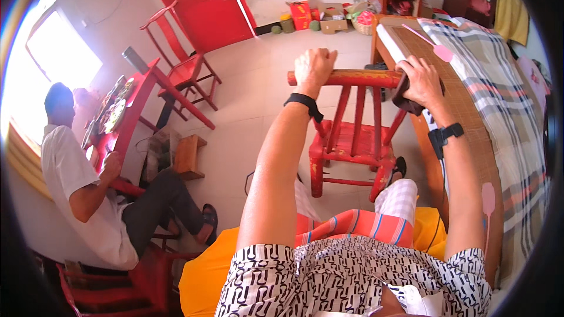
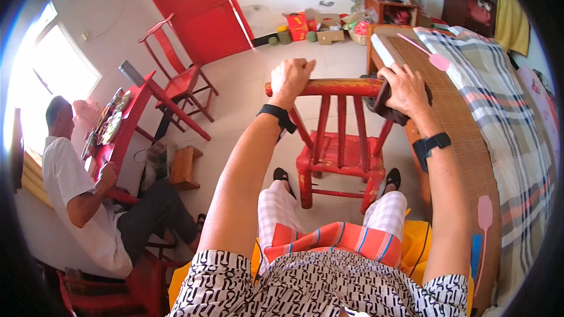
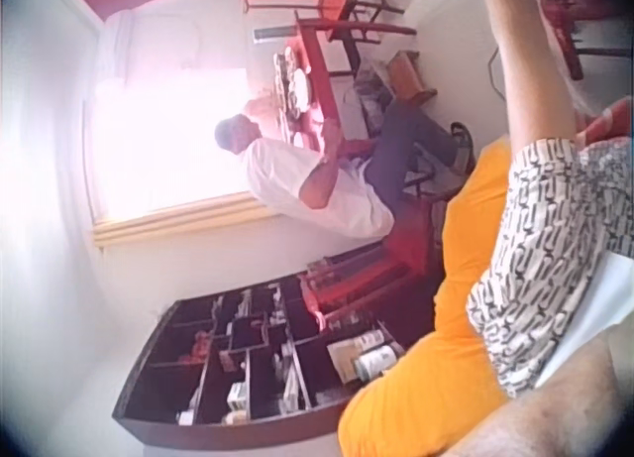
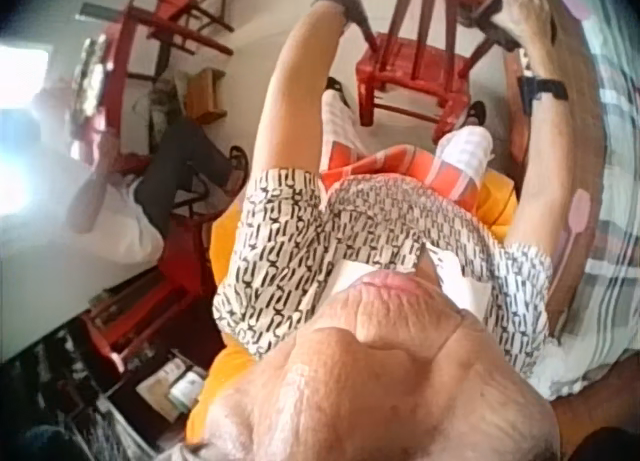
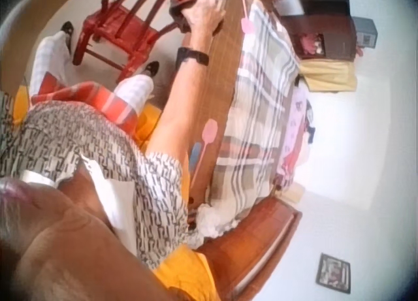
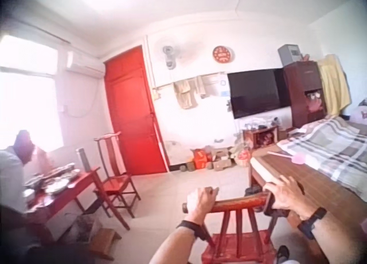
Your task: The person wipes the backrest and legs of a red wooden chair with a brown cloth.
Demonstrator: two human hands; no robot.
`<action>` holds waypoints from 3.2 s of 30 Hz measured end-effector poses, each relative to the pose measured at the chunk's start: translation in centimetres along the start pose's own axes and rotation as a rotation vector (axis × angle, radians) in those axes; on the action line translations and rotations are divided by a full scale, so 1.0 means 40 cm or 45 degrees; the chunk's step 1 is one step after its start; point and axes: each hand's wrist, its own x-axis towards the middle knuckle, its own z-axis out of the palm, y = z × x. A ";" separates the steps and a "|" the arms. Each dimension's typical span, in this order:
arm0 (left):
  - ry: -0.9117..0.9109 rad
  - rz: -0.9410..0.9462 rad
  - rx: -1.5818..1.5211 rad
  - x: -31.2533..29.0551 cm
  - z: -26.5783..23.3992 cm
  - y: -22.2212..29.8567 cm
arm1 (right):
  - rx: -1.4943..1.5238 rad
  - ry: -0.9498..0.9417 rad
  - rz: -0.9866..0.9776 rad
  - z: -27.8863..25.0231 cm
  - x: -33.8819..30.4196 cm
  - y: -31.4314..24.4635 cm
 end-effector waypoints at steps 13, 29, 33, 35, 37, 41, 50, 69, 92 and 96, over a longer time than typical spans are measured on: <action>-0.491 0.082 0.081 -0.051 -0.066 0.008 | 0.004 0.007 -0.005 -0.040 -0.045 -0.044; -0.503 0.052 0.145 -0.073 -0.076 0.017 | -0.163 -0.031 -0.095 0.010 -0.045 -0.057; -0.501 0.035 0.096 -0.077 -0.075 0.027 | -0.198 -0.048 -0.134 0.022 -0.027 -0.104; -0.482 0.059 0.102 -0.078 -0.079 0.032 | -0.172 -0.053 -0.121 0.027 -0.011 -0.140; -0.465 0.084 0.111 -0.076 -0.081 0.036 | -0.253 -0.031 -0.203 0.036 -0.001 -0.170; -0.436 0.070 0.074 -0.081 -0.077 0.032 | -0.295 -0.140 -0.198 0.025 0.010 -0.192; -0.400 0.075 0.068 -0.078 -0.071 0.040 | 0.112 -0.073 -0.230 -0.003 -0.008 -0.110; -0.362 0.045 0.052 -0.082 -0.063 0.035 | 0.364 -0.086 -0.082 -0.015 0.005 -0.096; -0.316 0.088 -0.014 -0.082 -0.064 0.028 | 0.024 0.412 -0.156 0.068 0.027 -0.290; -0.331 0.071 -0.011 -0.083 -0.074 0.028 | -0.017 0.433 -0.164 0.077 0.024 -0.292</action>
